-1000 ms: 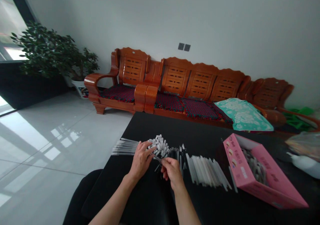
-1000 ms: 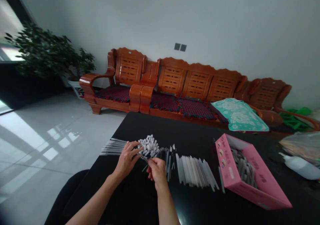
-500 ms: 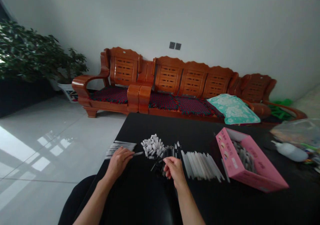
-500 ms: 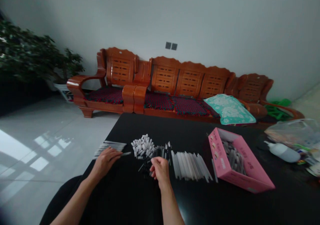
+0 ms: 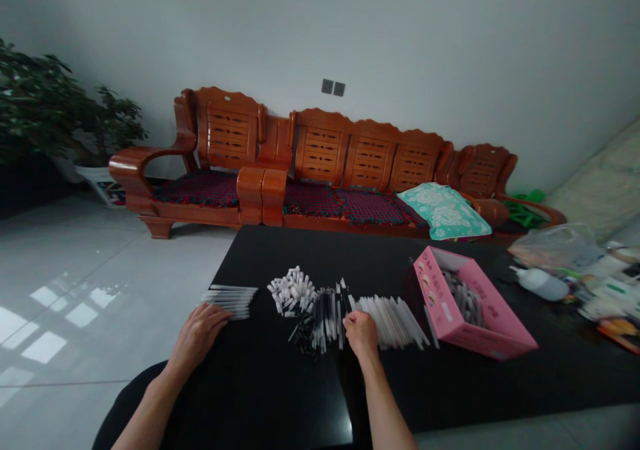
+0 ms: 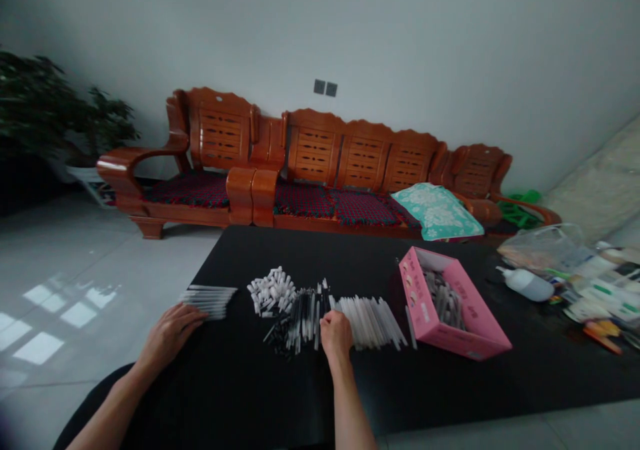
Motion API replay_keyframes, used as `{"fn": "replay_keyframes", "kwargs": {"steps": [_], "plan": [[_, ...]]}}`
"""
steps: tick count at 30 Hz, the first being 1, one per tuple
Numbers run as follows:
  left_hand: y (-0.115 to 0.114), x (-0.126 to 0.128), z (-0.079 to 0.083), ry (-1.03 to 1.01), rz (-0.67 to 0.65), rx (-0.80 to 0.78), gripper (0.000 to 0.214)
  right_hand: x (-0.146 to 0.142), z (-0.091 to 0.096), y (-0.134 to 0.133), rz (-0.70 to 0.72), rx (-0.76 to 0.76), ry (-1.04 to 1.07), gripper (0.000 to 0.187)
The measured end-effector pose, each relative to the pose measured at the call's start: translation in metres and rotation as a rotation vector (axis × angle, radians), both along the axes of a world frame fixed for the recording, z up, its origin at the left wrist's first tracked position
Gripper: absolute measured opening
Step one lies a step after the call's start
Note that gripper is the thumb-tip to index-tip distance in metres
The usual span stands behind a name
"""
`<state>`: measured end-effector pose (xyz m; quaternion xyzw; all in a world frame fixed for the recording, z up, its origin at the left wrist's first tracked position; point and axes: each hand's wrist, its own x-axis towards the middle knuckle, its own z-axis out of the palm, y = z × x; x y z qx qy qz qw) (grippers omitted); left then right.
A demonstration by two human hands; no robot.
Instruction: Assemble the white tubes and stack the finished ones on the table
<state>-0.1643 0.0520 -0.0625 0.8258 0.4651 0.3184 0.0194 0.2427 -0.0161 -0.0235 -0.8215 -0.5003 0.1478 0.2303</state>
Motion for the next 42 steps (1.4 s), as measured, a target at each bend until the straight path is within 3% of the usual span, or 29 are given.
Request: {"fn": "replay_keyframes", "kwargs": {"steps": [12,20,26,30,35,42], "plan": [[0.001,0.002,-0.006,-0.01,-0.001,-0.016,0.026,-0.016,0.009,0.004,0.008,-0.094,-0.169,0.016],[-0.003,0.011,0.002,-0.059,0.014,-0.02,0.026,-0.019,0.009,0.003,0.009,-0.099,-0.194,0.016],[-0.005,0.04,0.015,-0.138,-0.007,-0.028,0.022,-0.016,0.011,0.003,0.018,-0.119,-0.192,0.016],[-0.013,0.071,0.022,-0.253,0.003,-0.085,0.022,-0.005,0.016,0.003,-0.048,-0.125,-0.283,0.018],[-0.029,0.104,0.017,-0.341,-0.026,-0.169,0.022,0.005,0.015,0.004,-0.078,-0.183,-0.373,0.012],[-0.041,0.125,0.018,-0.37,-0.091,-0.258,0.022,0.004,0.014,0.006,-0.014,-0.213,-0.439,0.015]]}}
